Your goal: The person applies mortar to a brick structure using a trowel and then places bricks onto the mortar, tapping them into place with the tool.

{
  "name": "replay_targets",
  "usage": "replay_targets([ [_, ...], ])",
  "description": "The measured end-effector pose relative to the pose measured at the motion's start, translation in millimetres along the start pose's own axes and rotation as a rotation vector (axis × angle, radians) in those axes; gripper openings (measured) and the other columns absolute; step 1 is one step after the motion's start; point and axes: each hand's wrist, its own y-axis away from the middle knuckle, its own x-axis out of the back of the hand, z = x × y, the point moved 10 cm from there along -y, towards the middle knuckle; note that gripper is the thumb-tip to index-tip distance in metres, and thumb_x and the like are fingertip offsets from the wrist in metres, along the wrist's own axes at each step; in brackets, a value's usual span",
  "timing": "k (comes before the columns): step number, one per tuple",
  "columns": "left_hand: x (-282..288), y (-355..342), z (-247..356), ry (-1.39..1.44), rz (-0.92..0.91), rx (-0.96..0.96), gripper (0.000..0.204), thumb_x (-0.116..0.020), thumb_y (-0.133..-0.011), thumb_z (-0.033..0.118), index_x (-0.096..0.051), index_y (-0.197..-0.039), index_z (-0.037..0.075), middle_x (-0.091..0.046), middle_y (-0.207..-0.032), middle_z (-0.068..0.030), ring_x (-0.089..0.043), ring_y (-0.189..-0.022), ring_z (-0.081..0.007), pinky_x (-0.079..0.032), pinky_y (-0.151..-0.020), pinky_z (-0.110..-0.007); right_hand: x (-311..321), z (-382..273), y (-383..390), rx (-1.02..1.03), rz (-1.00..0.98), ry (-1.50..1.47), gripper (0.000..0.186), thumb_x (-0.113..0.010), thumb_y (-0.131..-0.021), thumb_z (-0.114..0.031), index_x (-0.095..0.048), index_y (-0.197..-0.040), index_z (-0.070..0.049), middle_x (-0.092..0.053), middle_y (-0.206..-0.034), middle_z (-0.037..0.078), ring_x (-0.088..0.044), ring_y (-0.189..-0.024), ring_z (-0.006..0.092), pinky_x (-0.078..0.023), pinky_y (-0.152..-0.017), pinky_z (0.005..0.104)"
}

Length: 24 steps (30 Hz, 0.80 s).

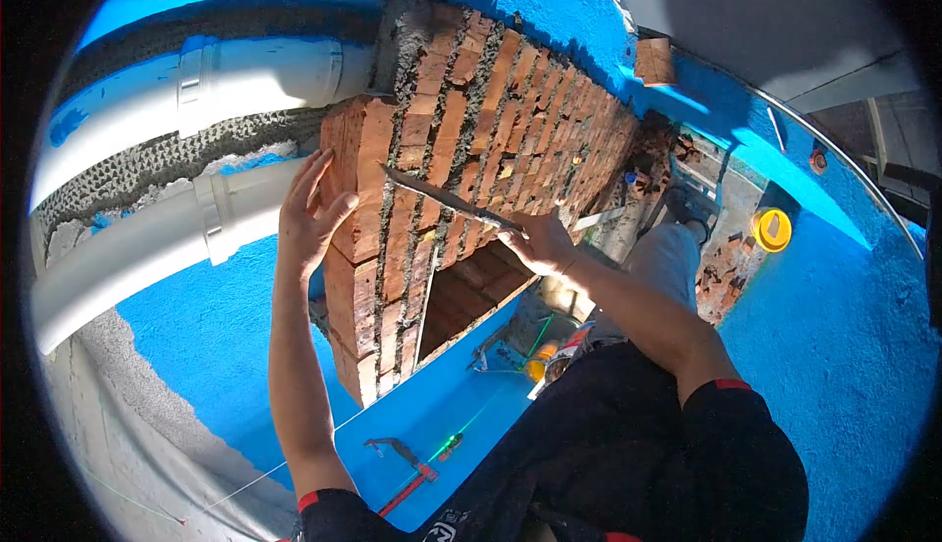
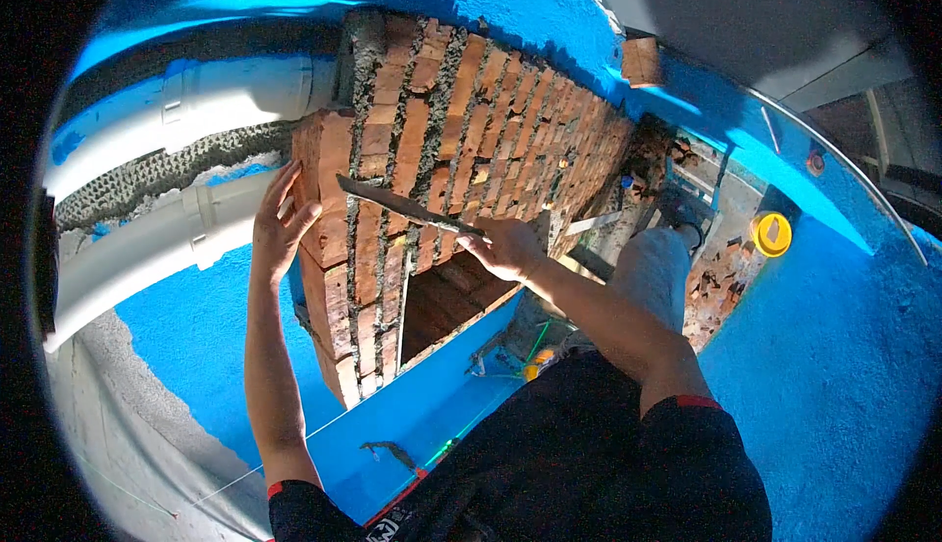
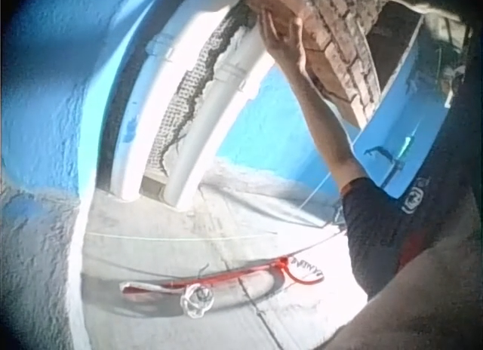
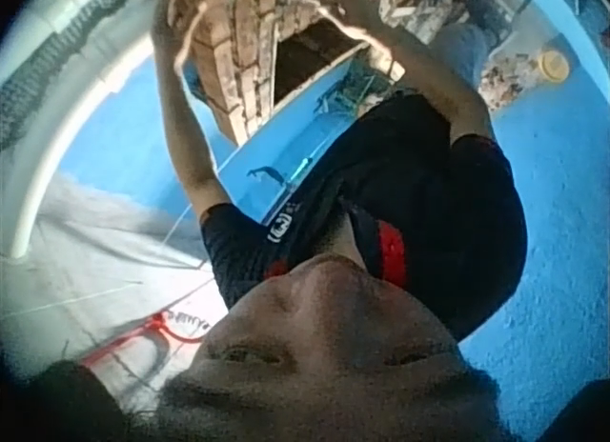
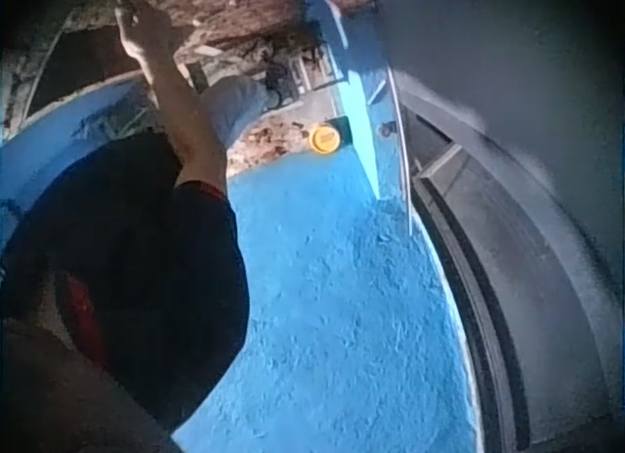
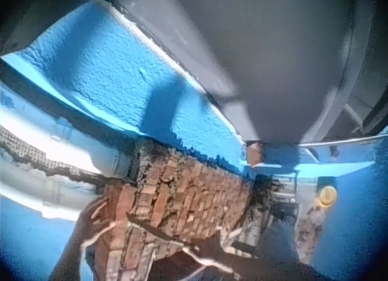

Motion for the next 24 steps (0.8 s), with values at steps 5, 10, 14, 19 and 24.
replay_targets([
  [5, -0.9, -1.9, 1.3, 0.021, -0.001, 0.004, 0.069, -0.076, -0.078, 0.031, -0.047, -0.137, 0.012, -0.033, -0.147, -0.0118, -0.034, -0.135, -0.0295, -0.038, -0.107, -0.046, -10.9, 15.2, -6.6, -0.157, -0.126, 0.026, 0.055, -0.041, -0.093, -0.058, -0.065, -0.097, -0.008, -0.055, -0.056, 0.01, -0.057, -0.051, 0.0278, -0.044, -0.049, 0.0432],
  [10, -0.4, 0.3, -4.4, 0.009, 0.014, -0.001, 0.068, -0.076, -0.078, 0.031, -0.047, -0.137, 0.012, -0.033, -0.147, -0.0121, -0.036, -0.134, -0.0294, -0.038, -0.106, -0.046, -4.3, 0.2, 2.7, -0.101, -0.081, -0.033, 0.048, -0.044, -0.094, -0.053, -0.065, -0.099, -0.01, -0.054, -0.057, 0.011, -0.057, -0.051, 0.0279, -0.043, -0.048, 0.0432],
  [14, -0.8, 0.4, 1.7, -0.016, 0.006, -0.029, 0.064, -0.072, -0.082, 0.03, -0.046, -0.137, 0.01, -0.037, -0.145, -0.0116, -0.038, -0.132, -0.0283, -0.037, -0.108, -0.045, 22.0, -13.5, -6.3, -0.128, 0.185, -0.118, 0.032, -0.045, -0.098, -0.039, -0.058, -0.095, -0.009, -0.058, -0.068, 0.013, -0.058, -0.056, 0.0282, -0.044, -0.05, 0.0423],
  [19, -1.9, -2.0, 3.6, -0.041, 0.0, 0.005, 0.069, -0.075, -0.078, 0.034, -0.047, -0.137, 0.012, -0.032, -0.147, -0.0132, -0.035, -0.134, -0.031, -0.037, -0.107, -0.048, 3.2, -20.3, -15.6, -0.214, 0.122, -0.216, 0.029, -0.042, -0.1, -0.034, -0.049, -0.101, -0.006, -0.057, -0.079, 0.017, -0.058, -0.063, 0.0317, -0.043, -0.055, 0.0457],
  [24, 0.1, -0.6, -6.8, -0.046, 0.013, 0.024, 0.066, -0.075, -0.08, 0.032, -0.047, -0.137, 0.015, -0.035, -0.147, -0.0095, -0.034, -0.135, -0.0284, -0.034, -0.108, -0.048, -22.7, -51.5, -0.4, 0.006, 0.06, -0.437, 0.044, -0.039, -0.098, -0.049, -0.054, -0.094, -0.008, -0.049, -0.059, 0.011, -0.052, -0.049, 0.0284, -0.04, -0.049, 0.0434],
])
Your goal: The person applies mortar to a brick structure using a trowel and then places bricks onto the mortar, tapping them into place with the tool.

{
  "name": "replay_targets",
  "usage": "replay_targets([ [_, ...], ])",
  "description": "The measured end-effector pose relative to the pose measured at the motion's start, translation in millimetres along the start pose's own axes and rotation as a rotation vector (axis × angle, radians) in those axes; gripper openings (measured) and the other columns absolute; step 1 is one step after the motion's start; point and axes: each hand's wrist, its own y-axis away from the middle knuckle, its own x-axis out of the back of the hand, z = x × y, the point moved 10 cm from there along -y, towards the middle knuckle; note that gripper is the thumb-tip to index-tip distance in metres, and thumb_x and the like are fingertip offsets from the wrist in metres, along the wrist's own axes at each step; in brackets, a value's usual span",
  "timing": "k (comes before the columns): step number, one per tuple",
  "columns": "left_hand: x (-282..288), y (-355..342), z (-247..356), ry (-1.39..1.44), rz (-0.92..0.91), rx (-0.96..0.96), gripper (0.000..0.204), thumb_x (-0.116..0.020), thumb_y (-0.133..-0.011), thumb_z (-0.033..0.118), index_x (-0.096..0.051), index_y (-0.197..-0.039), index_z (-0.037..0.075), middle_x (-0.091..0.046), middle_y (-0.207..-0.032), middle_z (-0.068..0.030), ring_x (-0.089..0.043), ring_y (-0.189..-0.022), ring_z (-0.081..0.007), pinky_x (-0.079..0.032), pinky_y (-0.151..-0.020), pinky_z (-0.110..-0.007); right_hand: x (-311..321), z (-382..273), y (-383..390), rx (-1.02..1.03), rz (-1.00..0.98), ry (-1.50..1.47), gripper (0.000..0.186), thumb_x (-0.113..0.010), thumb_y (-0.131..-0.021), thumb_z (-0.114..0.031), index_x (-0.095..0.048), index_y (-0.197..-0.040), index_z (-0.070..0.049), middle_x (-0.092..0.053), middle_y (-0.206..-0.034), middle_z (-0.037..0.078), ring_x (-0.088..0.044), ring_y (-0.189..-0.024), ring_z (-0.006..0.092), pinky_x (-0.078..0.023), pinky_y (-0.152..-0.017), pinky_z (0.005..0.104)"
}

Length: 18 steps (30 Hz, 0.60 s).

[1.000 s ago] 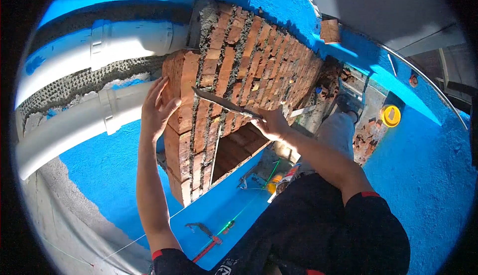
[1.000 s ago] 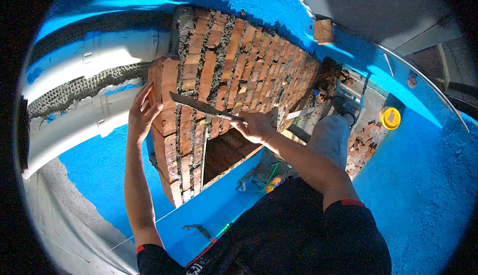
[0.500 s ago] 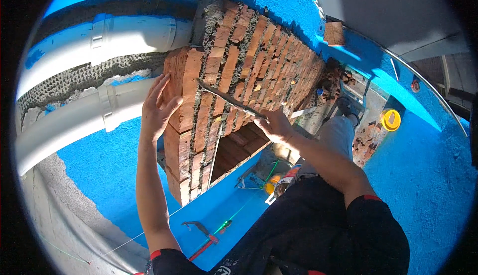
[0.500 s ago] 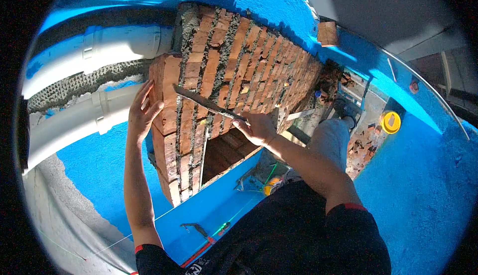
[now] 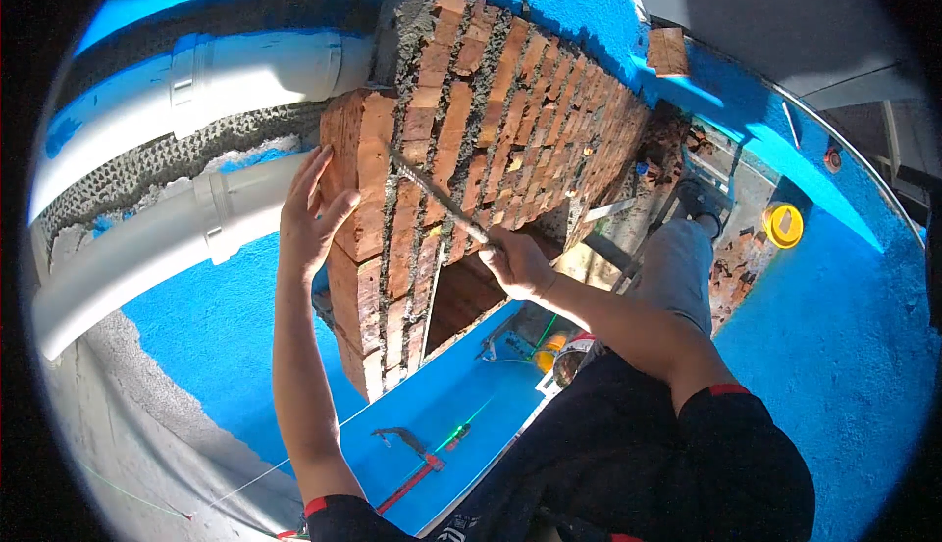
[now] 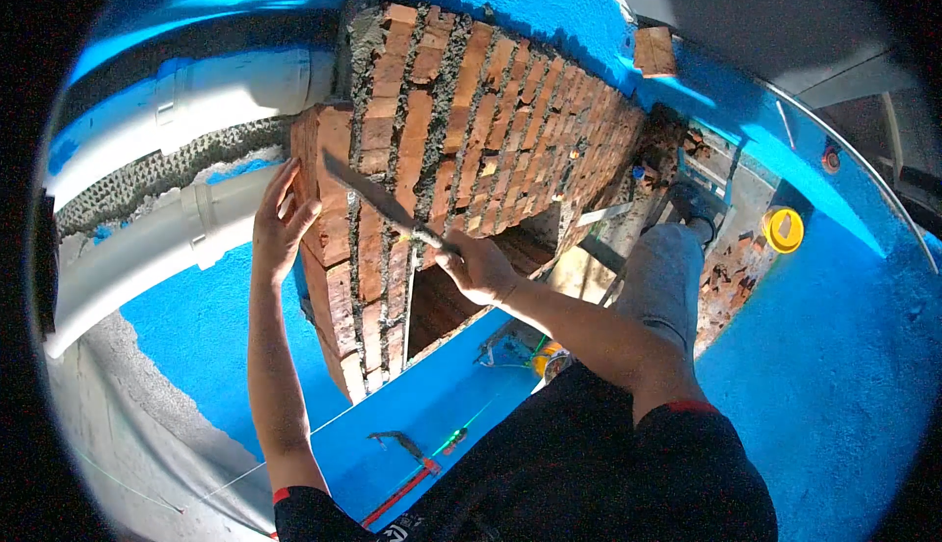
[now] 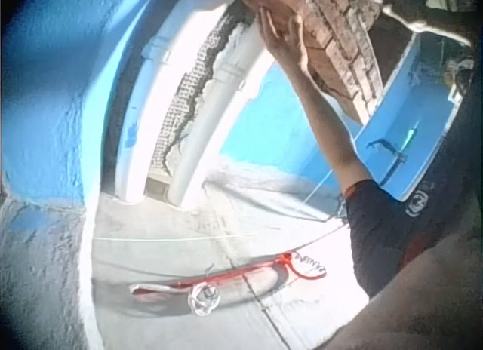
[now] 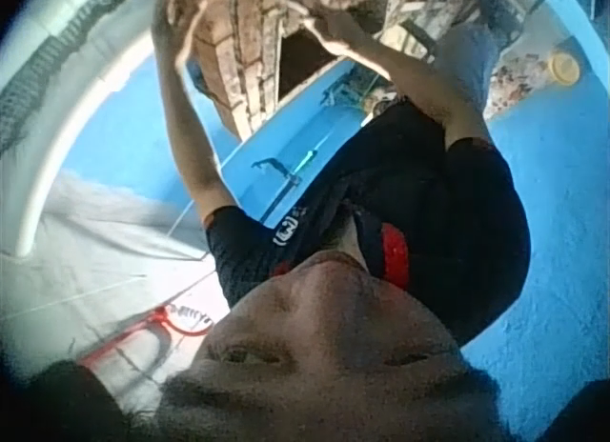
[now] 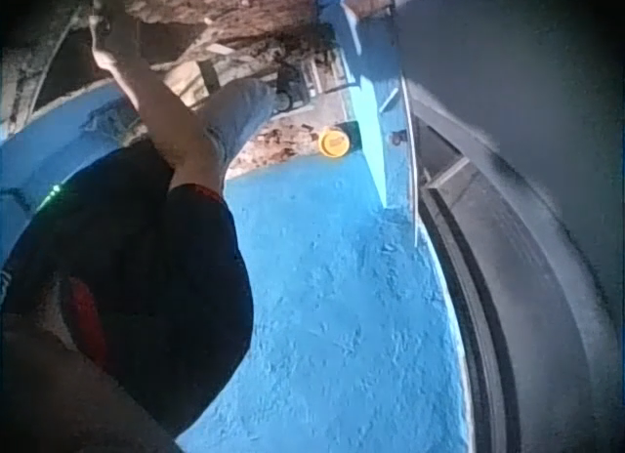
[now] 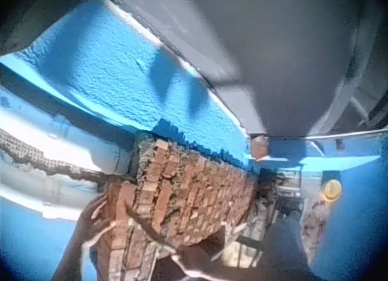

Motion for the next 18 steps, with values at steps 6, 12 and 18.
replay_targets([
  [6, -2.7, 1.4, 5.8, 0.039, -0.008, 0.002, 0.066, -0.072, -0.082, 0.032, -0.044, -0.138, 0.013, -0.035, -0.147, -0.0108, -0.036, -0.134, -0.028, -0.034, -0.11, -0.046, -10.1, 31.1, 7.2, -0.259, -0.136, 0.008, 0.051, -0.04, -0.095, -0.054, -0.056, -0.092, -0.006, -0.048, -0.059, 0.015, -0.053, -0.054, 0.0353, -0.039, -0.053, 0.0478],
  [12, -1.6, -0.1, 7.7, 0.013, -0.003, -0.034, 0.067, -0.071, -0.082, 0.037, -0.044, -0.138, 0.011, -0.035, -0.146, -0.0119, -0.036, -0.134, -0.0293, -0.034, -0.11, -0.046, 2.8, 35.2, 2.2, -0.281, -0.132, 0.056, 0.058, -0.039, -0.094, -0.057, -0.059, -0.092, -0.003, -0.052, -0.057, 0.017, -0.056, -0.053, 0.035, -0.041, -0.051, 0.0445],
  [18, -2.1, 2.6, 8.7, 0.053, -0.001, -0.017, 0.068, -0.072, -0.081, 0.035, -0.045, -0.137, 0.009, -0.036, -0.146, -0.0134, -0.037, -0.133, -0.0298, -0.036, -0.109, -0.046, 5.9, 40.6, 5.3, -0.312, -0.103, 0.065, 0.05, -0.042, -0.096, -0.05, -0.053, -0.082, -0.003, -0.046, -0.055, 0.014, -0.048, -0.049, 0.0302, -0.037, -0.051, 0.041],
])
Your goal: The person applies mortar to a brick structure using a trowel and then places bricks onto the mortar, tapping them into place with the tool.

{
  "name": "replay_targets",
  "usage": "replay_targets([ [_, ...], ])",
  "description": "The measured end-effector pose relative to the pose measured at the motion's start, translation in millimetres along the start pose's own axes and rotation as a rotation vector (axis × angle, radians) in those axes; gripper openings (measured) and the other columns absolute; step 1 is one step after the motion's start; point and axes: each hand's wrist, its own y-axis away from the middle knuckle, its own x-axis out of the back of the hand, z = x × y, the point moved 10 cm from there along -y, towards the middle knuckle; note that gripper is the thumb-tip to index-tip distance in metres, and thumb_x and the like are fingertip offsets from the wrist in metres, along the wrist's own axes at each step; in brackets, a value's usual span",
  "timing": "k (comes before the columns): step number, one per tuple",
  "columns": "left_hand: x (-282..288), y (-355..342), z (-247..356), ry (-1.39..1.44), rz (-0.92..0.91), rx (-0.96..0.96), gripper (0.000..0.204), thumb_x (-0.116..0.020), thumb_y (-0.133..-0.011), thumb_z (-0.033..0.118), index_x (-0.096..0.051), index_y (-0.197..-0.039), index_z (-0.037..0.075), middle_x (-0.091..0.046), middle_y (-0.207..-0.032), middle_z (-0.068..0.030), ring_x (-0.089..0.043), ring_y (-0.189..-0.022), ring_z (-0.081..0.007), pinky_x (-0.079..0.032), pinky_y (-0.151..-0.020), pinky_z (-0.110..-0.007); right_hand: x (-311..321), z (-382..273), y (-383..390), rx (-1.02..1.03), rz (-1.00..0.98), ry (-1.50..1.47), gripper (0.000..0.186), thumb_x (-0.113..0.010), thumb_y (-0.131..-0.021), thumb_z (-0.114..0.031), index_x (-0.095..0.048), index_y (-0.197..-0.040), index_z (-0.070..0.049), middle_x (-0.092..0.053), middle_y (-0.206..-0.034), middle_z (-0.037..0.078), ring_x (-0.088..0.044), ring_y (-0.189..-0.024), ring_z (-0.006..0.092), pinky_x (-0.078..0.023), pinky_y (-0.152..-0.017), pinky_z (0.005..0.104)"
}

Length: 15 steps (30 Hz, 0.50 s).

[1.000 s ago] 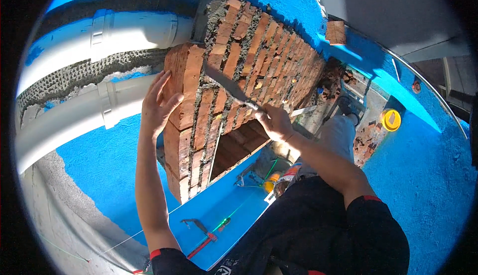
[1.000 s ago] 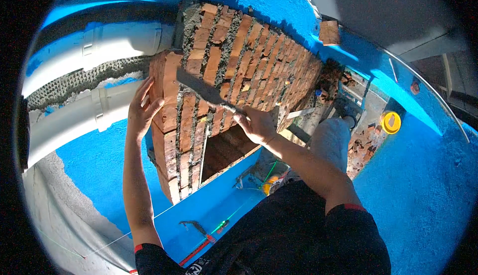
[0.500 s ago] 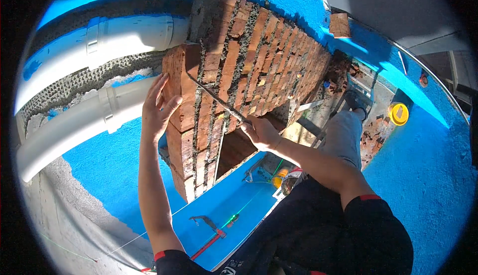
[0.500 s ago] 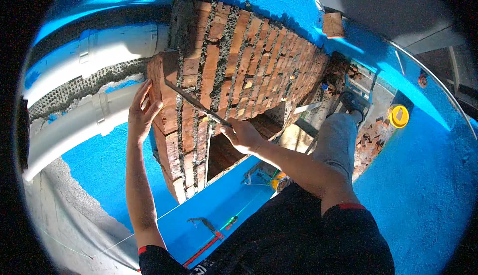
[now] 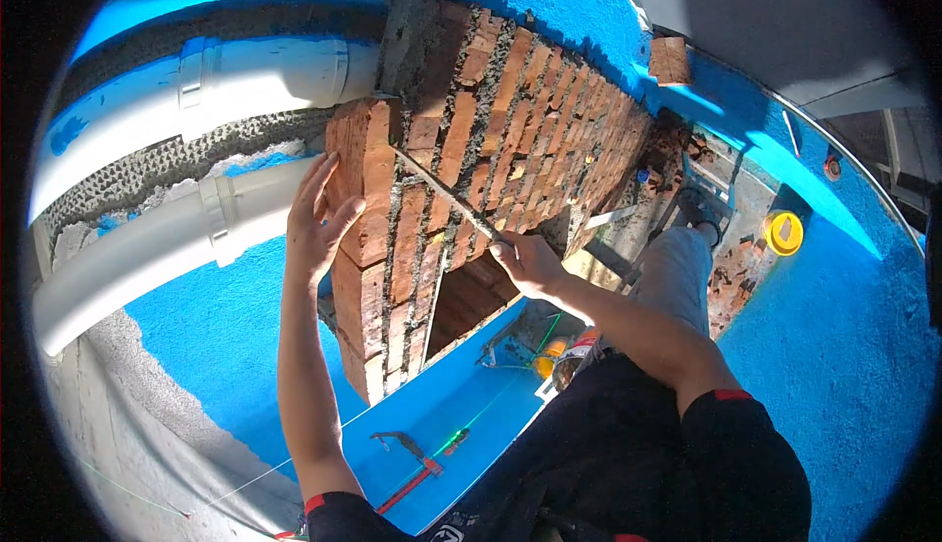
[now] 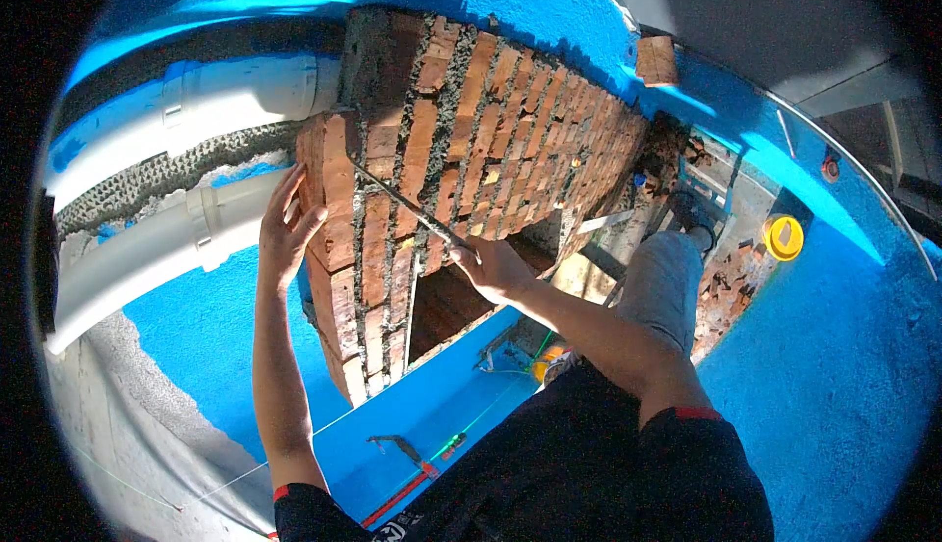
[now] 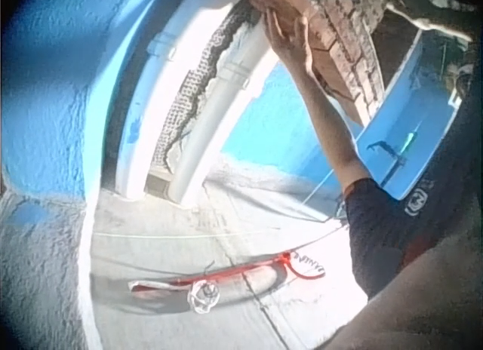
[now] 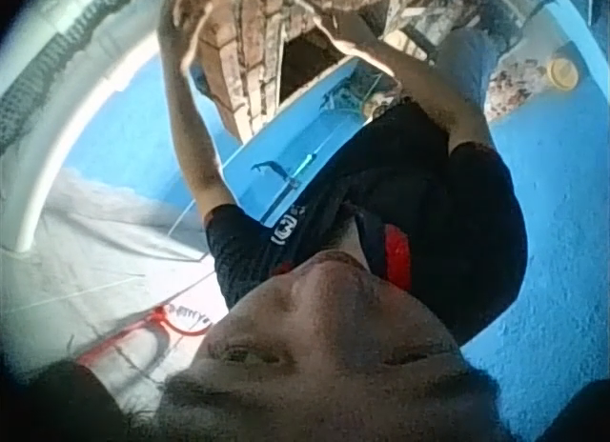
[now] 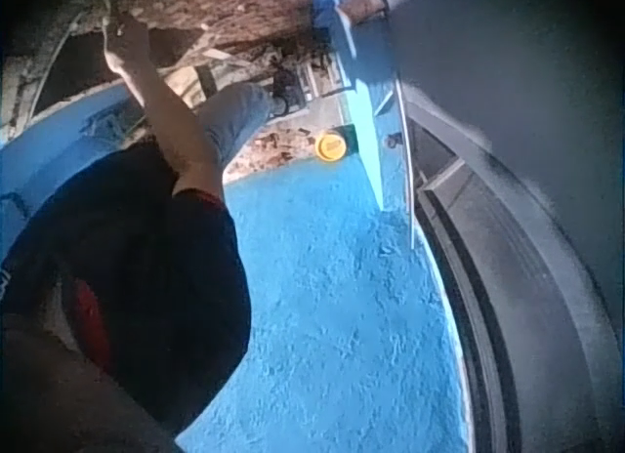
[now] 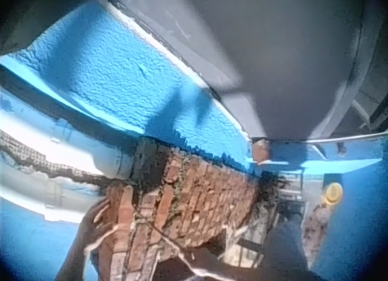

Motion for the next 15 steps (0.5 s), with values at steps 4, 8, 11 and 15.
replay_targets([
  [4, 1.2, -1.0, -0.8, -0.04, 0.003, 0.011, 0.066, -0.073, -0.082, 0.032, -0.045, -0.137, 0.01, -0.036, -0.146, -0.0127, -0.037, -0.133, -0.028, -0.036, -0.109, -0.045, 10.2, 1.1, 2.6, 0.091, 0.084, 0.062, 0.065, -0.034, -0.095, -0.06, -0.061, -0.099, -0.001, -0.045, -0.049, 0.009, -0.045, -0.041, 0.0235, -0.036, -0.044, 0.0408],
  [8, 1.3, -3.1, -4.1, -0.013, 0.002, 0.035, 0.071, -0.077, -0.077, 0.035, -0.046, -0.137, 0.012, -0.034, -0.146, -0.0085, -0.035, -0.134, -0.0269, -0.037, -0.107, -0.043, 20.5, -5.5, 1.6, 0.148, 0.171, -0.094, 0.051, -0.043, -0.096, -0.05, -0.06, -0.089, -0.003, -0.047, -0.05, 0.011, -0.048, -0.042, 0.0239, -0.035, -0.044, 0.0389],
  [11, 1.7, -2.3, -5.8, 0.034, 0.003, 0.044, 0.073, -0.077, -0.076, 0.038, -0.046, -0.137, 0.012, -0.033, -0.147, -0.0098, -0.033, -0.136, -0.0279, -0.035, -0.108, -0.045, 12.0, -14.3, -2.6, 0.192, 0.12, -0.028, 0.051, -0.042, -0.096, -0.051, -0.062, -0.09, -0.004, -0.047, -0.05, 0.01, -0.049, -0.042, 0.024, -0.037, -0.044, 0.0388],
  [15, 0.2, -1.6, -0.5, -0.003, 0.006, 0.049, 0.071, -0.075, -0.078, 0.036, -0.045, -0.137, 0.011, -0.034, -0.146, -0.0117, -0.033, -0.135, -0.0292, -0.034, -0.109, -0.045, 1.4, -2.4, -2.5, 0.111, -0.007, 0.122, 0.058, -0.038, -0.095, -0.057, -0.063, -0.093, -0.004, -0.049, -0.051, 0.011, -0.051, -0.044, 0.0249, -0.04, -0.046, 0.0391],
])
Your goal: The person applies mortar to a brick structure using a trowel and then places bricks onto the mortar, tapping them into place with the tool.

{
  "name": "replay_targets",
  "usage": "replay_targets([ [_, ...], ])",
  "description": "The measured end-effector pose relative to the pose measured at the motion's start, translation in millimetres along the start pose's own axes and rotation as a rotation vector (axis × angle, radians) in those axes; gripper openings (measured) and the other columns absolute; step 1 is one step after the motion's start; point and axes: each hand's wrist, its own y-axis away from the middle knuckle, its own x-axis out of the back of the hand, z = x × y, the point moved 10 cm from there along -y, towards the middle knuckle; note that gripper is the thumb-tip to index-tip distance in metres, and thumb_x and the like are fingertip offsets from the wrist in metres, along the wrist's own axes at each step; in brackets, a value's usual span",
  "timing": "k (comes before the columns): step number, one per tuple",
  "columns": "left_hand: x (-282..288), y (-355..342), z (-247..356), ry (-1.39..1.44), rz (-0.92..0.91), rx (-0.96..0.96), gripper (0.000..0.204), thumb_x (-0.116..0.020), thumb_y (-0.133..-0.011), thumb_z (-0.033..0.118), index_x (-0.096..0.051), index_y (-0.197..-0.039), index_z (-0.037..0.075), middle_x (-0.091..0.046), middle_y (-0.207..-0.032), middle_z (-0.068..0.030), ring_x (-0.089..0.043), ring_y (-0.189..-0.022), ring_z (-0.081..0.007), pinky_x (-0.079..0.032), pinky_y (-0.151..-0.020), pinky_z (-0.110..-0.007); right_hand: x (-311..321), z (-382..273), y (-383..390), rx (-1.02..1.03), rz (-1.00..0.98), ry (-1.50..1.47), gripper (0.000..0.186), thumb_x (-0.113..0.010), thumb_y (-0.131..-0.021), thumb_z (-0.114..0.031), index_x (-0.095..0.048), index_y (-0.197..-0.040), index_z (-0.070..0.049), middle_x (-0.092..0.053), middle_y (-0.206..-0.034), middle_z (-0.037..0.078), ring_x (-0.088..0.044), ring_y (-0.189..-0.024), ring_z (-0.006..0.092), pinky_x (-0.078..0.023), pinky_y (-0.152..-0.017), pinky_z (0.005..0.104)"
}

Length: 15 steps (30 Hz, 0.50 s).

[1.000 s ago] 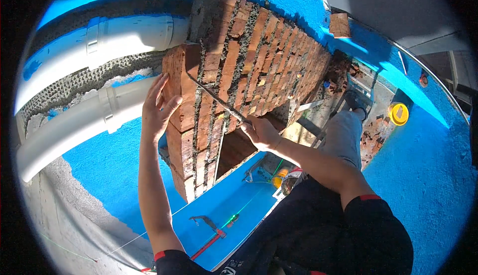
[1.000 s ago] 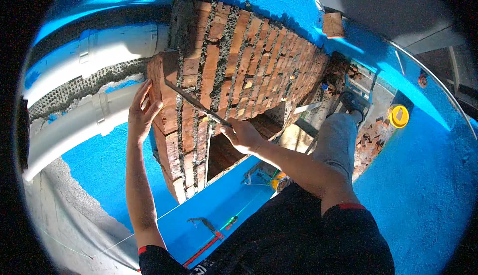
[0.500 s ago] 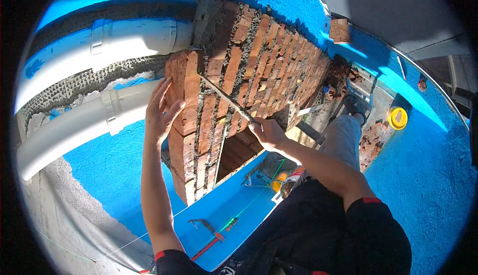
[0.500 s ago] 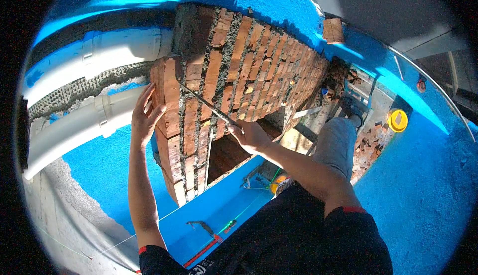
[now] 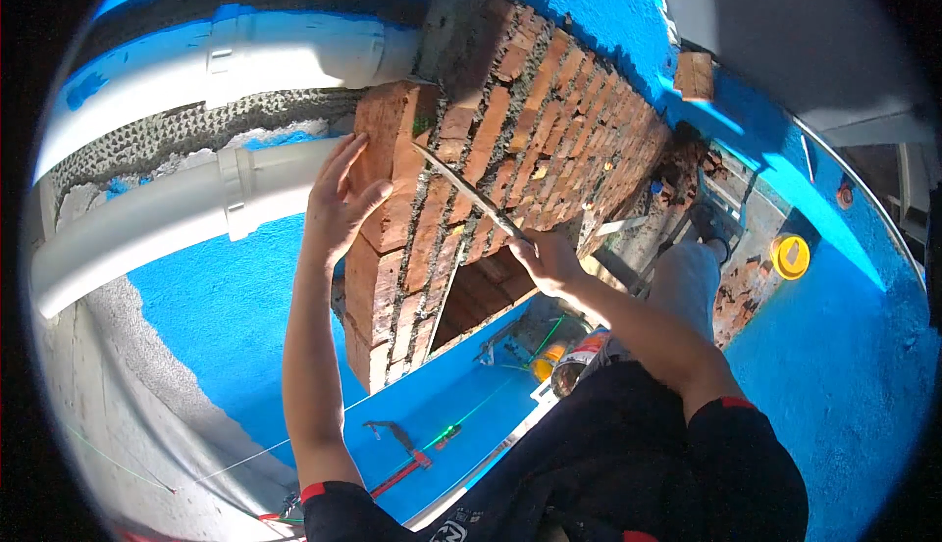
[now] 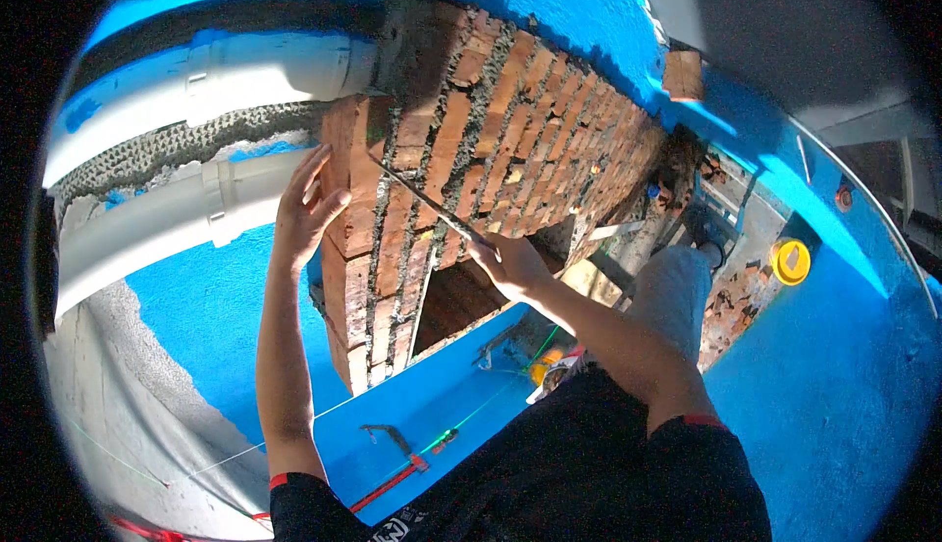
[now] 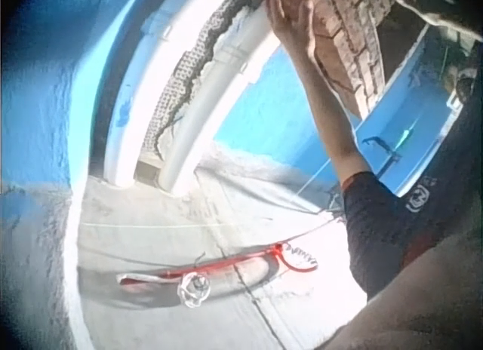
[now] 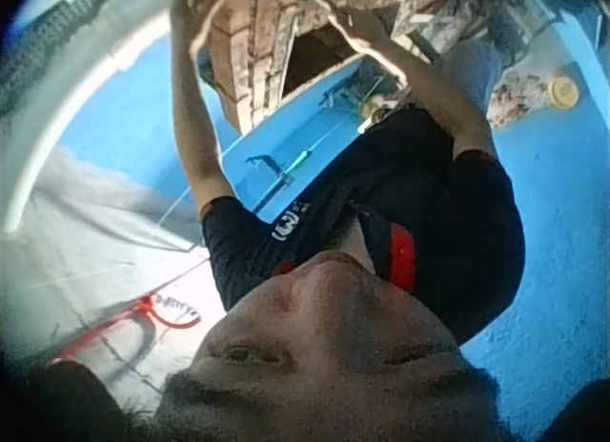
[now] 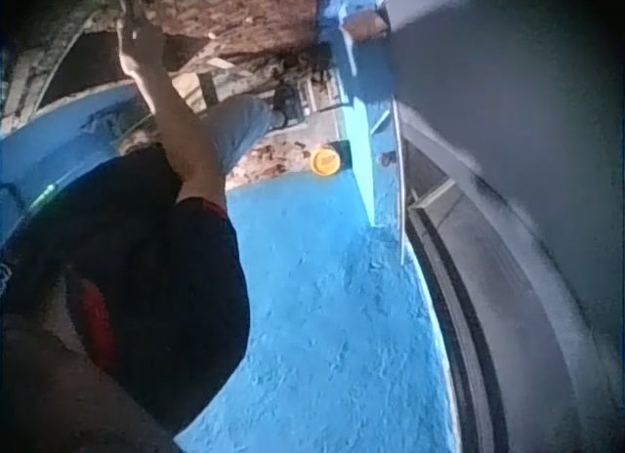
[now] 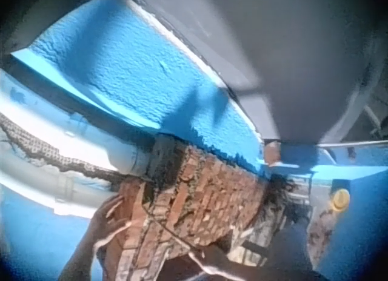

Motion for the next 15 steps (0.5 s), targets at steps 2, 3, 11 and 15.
replay_targets([
  [2, 0.7, 0.0, -1.4, 0.01, -0.012, -0.012, 0.071, -0.075, -0.079, 0.035, -0.045, -0.138, 0.01, -0.034, -0.147, -0.0121, -0.034, -0.135, -0.0302, -0.034, -0.109, -0.045, 5.6, -0.9, 5.9, 0.001, 0.032, -0.057, 0.062, -0.038, -0.093, -0.06, -0.063, -0.095, -0.003, -0.048, -0.05, 0.011, -0.053, -0.045, 0.0249, -0.04, -0.046, 0.0388],
  [3, 4.0, -0.9, -1.9, 0.011, -0.001, -0.009, 0.071, -0.075, -0.079, 0.035, -0.045, -0.138, 0.01, -0.034, -0.147, -0.0121, -0.034, -0.135, -0.0302, -0.034, -0.109, -0.045, 10.4, -4.8, 4.8, 0.037, 0.088, -0.041, 0.064, -0.038, -0.093, -0.061, -0.063, -0.096, -0.003, -0.047, -0.049, 0.011, -0.052, -0.045, 0.0245, -0.04, -0.046, 0.0393],
  [11, 6.9, -1.2, 6.1, -0.125, -0.001, -0.096, 0.072, -0.072, -0.079, 0.046, -0.047, -0.137, 0.013, -0.035, -0.147, -0.0127, -0.032, -0.136, -0.0318, -0.033, -0.107, -0.048, 1.4, 17.2, 8.6, -0.054, -0.074, -0.013, 0.058, -0.04, -0.094, -0.057, -0.062, -0.092, -0.004, -0.047, -0.051, 0.009, -0.048, -0.045, 0.0234, -0.036, -0.046, 0.0407],
  [15, 9.6, 3.1, 8.6, -0.15, 0.004, -0.104, 0.072, -0.073, -0.078, 0.046, -0.047, -0.137, 0.014, -0.038, -0.144, -0.0163, -0.035, -0.134, -0.0319, -0.033, -0.108, -0.046, 4.2, -15.4, 19.6, 0.109, -0.008, -0.067, 0.045, -0.049, -0.093, -0.049, -0.056, -0.081, -0.006, -0.048, -0.055, 0.011, -0.048, -0.047, 0.0264, -0.036, -0.046, 0.0414],
])
